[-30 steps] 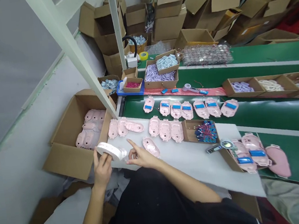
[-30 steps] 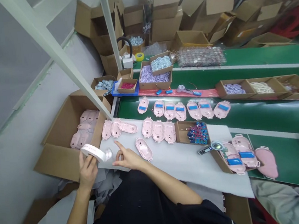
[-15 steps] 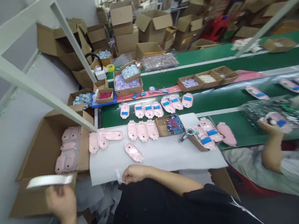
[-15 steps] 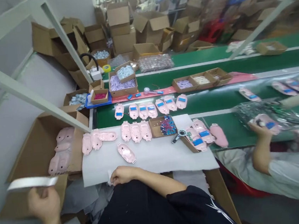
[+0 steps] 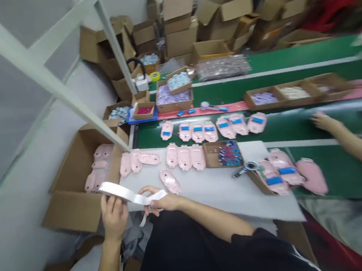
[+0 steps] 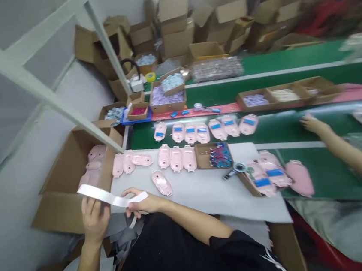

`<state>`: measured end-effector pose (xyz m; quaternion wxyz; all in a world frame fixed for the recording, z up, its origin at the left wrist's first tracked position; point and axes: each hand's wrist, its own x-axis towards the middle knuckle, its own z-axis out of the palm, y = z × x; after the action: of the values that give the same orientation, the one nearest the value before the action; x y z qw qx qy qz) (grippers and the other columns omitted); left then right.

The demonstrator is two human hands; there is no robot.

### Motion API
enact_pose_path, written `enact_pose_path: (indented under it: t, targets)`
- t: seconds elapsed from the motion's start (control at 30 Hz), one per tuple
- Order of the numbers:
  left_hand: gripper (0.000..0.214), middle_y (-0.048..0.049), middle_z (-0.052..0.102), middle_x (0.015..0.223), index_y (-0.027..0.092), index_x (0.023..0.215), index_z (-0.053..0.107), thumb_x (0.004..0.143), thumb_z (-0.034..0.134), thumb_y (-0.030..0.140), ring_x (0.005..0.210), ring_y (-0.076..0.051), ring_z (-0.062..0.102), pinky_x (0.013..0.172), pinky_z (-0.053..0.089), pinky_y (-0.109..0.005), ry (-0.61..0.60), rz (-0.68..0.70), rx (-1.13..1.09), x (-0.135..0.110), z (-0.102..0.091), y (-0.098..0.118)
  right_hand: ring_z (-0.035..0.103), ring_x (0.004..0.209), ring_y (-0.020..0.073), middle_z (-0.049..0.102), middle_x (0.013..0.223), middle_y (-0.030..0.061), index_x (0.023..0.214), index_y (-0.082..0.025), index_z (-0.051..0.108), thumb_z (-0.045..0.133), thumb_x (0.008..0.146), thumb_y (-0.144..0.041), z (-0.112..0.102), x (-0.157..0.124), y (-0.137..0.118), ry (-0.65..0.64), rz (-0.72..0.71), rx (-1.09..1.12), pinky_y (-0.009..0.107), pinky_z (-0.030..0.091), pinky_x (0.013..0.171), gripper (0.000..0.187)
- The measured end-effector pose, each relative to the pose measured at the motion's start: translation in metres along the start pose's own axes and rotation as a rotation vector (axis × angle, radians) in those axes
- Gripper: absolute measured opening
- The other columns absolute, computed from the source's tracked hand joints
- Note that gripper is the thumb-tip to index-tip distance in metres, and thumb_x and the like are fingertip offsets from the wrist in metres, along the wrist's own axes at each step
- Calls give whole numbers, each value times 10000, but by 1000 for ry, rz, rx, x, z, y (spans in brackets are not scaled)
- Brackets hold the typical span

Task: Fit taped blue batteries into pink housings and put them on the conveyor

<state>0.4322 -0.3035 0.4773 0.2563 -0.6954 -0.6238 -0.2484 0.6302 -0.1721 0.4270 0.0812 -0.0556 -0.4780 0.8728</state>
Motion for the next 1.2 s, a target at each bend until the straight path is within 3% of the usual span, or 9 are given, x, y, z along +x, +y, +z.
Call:
enact_pose_path:
  t: [0.07,0.17,0.27,0.37,0.53,0.63,0.7,0.93,1.2]
  targets:
    - [315,-79,720,915,184,1150,651,850,669,92,951,-238,706,1078,507,-499,15,-26,-7,-12,13,-2,517,491,66,680,722,-19,1115,-167,615,647,825,-780,0,-10,-7,117,-25,-23,205,406,522,679]
    - [283,-113,727,949,168,1123,683,847,724,215,927,-268,704,945,571,-440,46,-271,16,-20,36,-5,569,529,80,667,691,-4,933,-143,664,592,866,-775,0,-24,4,274,-26,-59,212,440,558,640]
    - [366,-117,740,1000,182,1197,696,856,717,314,864,-268,704,897,582,-440,-9,-520,-50,-13,48,-1,674,649,115,731,795,32,1011,-143,705,640,873,-715,-21,-41,30,148,67,-95,228,495,659,592]
    - [427,-117,740,1091,192,1261,691,856,694,329,871,-261,703,937,580,-458,-49,-601,-161,-5,48,9,718,796,145,774,904,54,1118,-145,719,693,920,-550,-80,-71,40,150,244,-294,238,520,779,452]
    - [509,-139,727,1169,168,1284,694,810,725,352,953,-290,698,989,572,-483,19,-660,-160,-8,44,16,632,1116,210,707,1252,137,1256,-143,699,560,1012,-294,-223,-141,4,1056,666,-982,270,449,960,319]
    - [487,-134,738,1160,180,1287,697,837,714,367,1041,-317,697,1023,557,-495,-10,-607,-142,-12,40,20,446,1332,308,512,1463,240,1387,-92,603,490,1003,-217,-281,-179,-9,1236,769,-1079,396,360,1074,419]
    - [471,-134,738,1181,199,1307,688,863,695,356,1086,-329,693,1045,543,-508,-32,-577,-117,-14,36,24,375,1360,321,442,1505,225,1465,-133,535,540,969,-218,-306,-195,-4,1296,833,-1171,422,326,1082,504]
    - [461,-116,729,1199,237,1336,662,887,682,337,1107,-316,699,1053,546,-494,-79,-601,-88,-21,28,42,382,1288,287,482,1437,217,1513,-145,464,481,976,-191,-353,-199,35,1373,893,-1376,399,305,1010,539]
    - [402,-140,714,1213,213,1306,650,920,654,325,1125,-306,691,1044,549,-466,-127,-511,-137,-37,36,41,412,1270,284,534,1375,201,1343,-133,618,507,945,-162,-355,-199,42,1401,881,-1364,398,327,1007,414]
